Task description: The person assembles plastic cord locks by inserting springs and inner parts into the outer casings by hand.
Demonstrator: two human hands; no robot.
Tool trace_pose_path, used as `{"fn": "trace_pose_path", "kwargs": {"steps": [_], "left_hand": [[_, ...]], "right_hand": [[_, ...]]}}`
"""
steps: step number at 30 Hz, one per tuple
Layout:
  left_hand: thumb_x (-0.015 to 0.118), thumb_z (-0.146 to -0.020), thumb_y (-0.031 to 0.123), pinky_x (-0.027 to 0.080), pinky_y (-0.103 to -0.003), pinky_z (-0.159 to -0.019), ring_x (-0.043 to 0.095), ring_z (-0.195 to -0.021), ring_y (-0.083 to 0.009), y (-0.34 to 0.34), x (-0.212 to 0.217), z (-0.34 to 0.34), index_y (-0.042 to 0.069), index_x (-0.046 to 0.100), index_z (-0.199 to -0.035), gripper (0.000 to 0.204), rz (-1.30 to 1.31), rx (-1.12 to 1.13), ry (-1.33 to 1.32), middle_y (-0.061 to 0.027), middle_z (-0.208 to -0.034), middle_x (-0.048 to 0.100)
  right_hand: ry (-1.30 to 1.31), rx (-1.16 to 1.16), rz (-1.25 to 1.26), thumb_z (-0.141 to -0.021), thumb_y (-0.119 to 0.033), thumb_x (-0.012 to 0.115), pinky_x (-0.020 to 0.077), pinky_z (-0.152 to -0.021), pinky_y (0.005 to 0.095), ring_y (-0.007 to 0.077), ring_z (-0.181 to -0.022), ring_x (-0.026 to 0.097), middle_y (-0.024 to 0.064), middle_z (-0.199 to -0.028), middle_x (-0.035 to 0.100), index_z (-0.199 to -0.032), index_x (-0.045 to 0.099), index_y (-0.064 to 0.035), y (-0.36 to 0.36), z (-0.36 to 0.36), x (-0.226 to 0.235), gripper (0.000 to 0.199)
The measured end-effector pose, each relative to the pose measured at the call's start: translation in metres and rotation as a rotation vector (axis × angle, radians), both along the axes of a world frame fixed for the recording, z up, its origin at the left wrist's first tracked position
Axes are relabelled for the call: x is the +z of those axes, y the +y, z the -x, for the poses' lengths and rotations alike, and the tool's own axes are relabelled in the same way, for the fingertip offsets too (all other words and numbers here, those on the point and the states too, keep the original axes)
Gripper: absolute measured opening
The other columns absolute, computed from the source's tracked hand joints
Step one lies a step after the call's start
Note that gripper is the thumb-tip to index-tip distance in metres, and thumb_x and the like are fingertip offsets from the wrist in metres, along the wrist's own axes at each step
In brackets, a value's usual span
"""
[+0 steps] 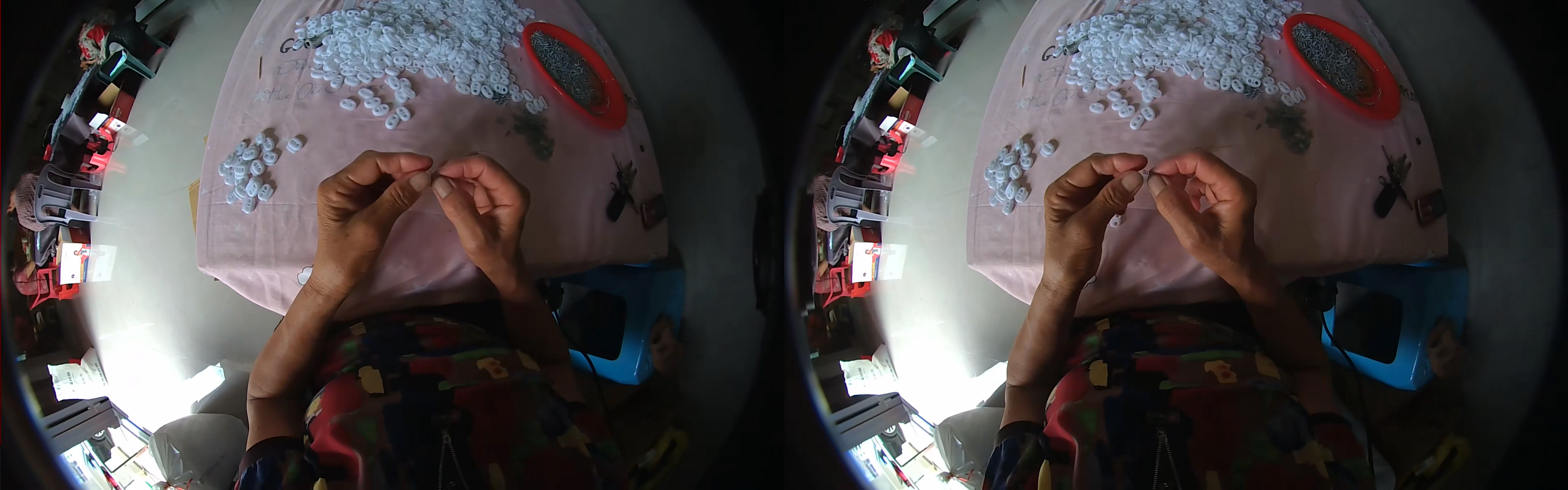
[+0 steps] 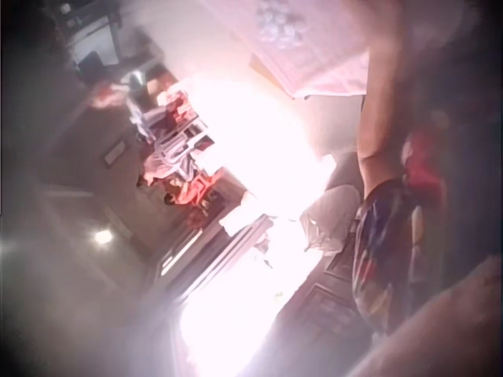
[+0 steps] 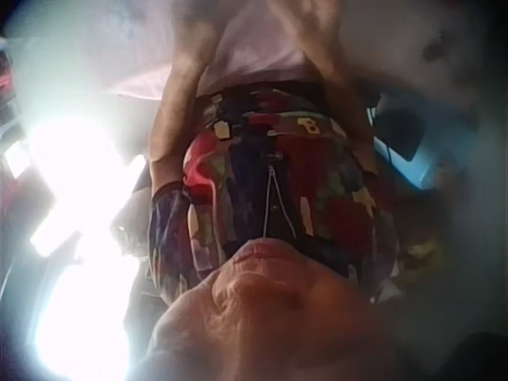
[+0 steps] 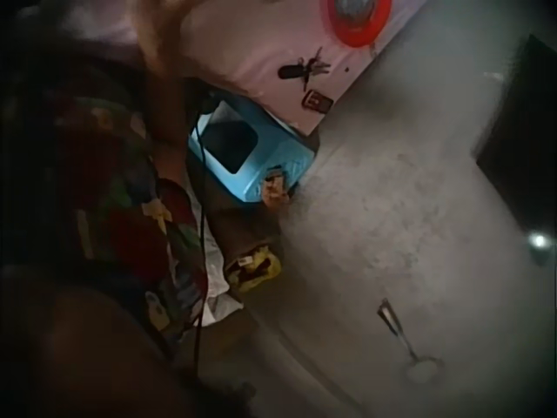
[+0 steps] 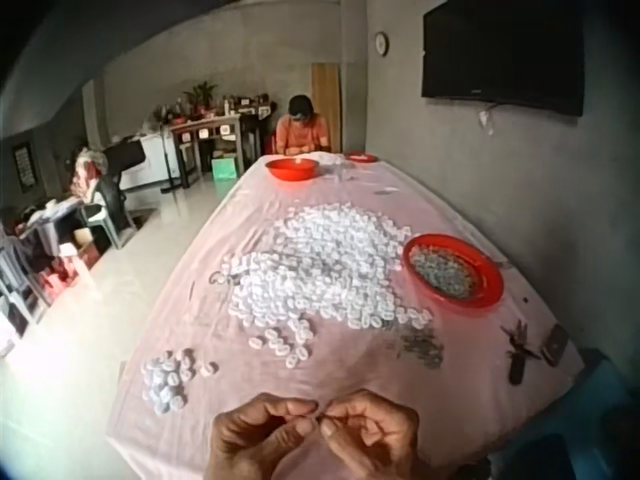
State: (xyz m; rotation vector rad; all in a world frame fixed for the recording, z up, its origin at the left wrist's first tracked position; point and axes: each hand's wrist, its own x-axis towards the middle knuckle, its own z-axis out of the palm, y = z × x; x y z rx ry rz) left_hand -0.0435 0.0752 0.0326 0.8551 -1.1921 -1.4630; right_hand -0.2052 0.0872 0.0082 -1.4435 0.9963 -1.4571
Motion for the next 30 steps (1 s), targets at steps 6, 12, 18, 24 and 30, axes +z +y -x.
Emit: {"fn": "trace_pose_path", "kwargs": {"steps": [6, 12, 18, 24, 30], "left_hand": [[0.063, -0.088, -0.001, 0.049, -0.021, -0.075, 0.059, -0.084, -0.0069, -0.005, -0.004, -0.007, -0.002, 0.065, -0.096, 0.009, 0.034, -0.013, -0.010, -0.0040, -0.090, 0.067], [0.065, -0.087, 0.003, 0.047, -0.020, -0.069, 0.059, -0.077, -0.0054, -0.018, 0.007, -0.024, -0.002, 0.067, -0.095, 0.009, 0.023, -0.070, -0.206, -0.0030, -0.086, 0.068], [0.066, -0.086, 0.006, 0.046, -0.020, -0.066, 0.058, -0.074, -0.0043, -0.018, 0.003, -0.037, -0.002, 0.068, -0.095, 0.012, -0.018, -0.090, -0.263, -0.0025, -0.083, 0.068], [0.068, -0.078, 0.000, 0.051, -0.027, -0.071, 0.063, -0.075, -0.0169, 0.000, -0.012, -0.051, 0.003, 0.070, -0.096, 0.019, 0.186, -0.059, -0.896, -0.0096, -0.087, 0.064], [0.068, -0.080, 0.002, 0.050, -0.025, -0.064, 0.063, -0.073, -0.0150, 0.003, -0.019, -0.052, 0.000, 0.068, -0.091, 0.011, 0.227, -0.021, -0.876, -0.0080, -0.085, 0.066]], "right_hand": [[0.123, -0.040, 0.043, -0.083, 0.006, 0.060, 0.0400, -0.060, 0.0179, 0.0030, -0.072, 0.051, 0.0031, -0.089, 0.060, -0.092, 0.060, 0.0017, -0.003, -0.007, 0.001, 0.010], [0.403, -0.111, 0.342, -0.074, 0.007, 0.064, 0.0355, -0.050, 0.0190, 0.0041, -0.064, 0.050, 0.0027, -0.087, 0.063, -0.099, 0.066, -0.0027, -0.017, -0.012, 0.015, 0.026], [0.490, -0.128, 0.567, -0.073, 0.006, 0.065, 0.0346, -0.048, 0.0191, 0.0062, -0.064, 0.053, 0.0032, -0.086, 0.065, -0.099, 0.069, -0.0060, -0.024, -0.014, 0.007, 0.029], [0.318, -0.118, 0.167, -0.078, 0.004, 0.066, 0.0348, -0.050, 0.0150, -0.0003, -0.062, 0.050, -0.0003, -0.076, 0.063, -0.092, 0.067, -0.0008, -0.019, -0.005, -0.008, 0.015], [0.146, -0.005, -0.049, -0.085, 0.002, 0.063, 0.0394, -0.056, 0.0144, -0.0006, -0.067, 0.050, -0.0015, -0.079, 0.060, -0.096, 0.064, 0.0038, -0.020, 0.001, -0.026, 0.011]]}}
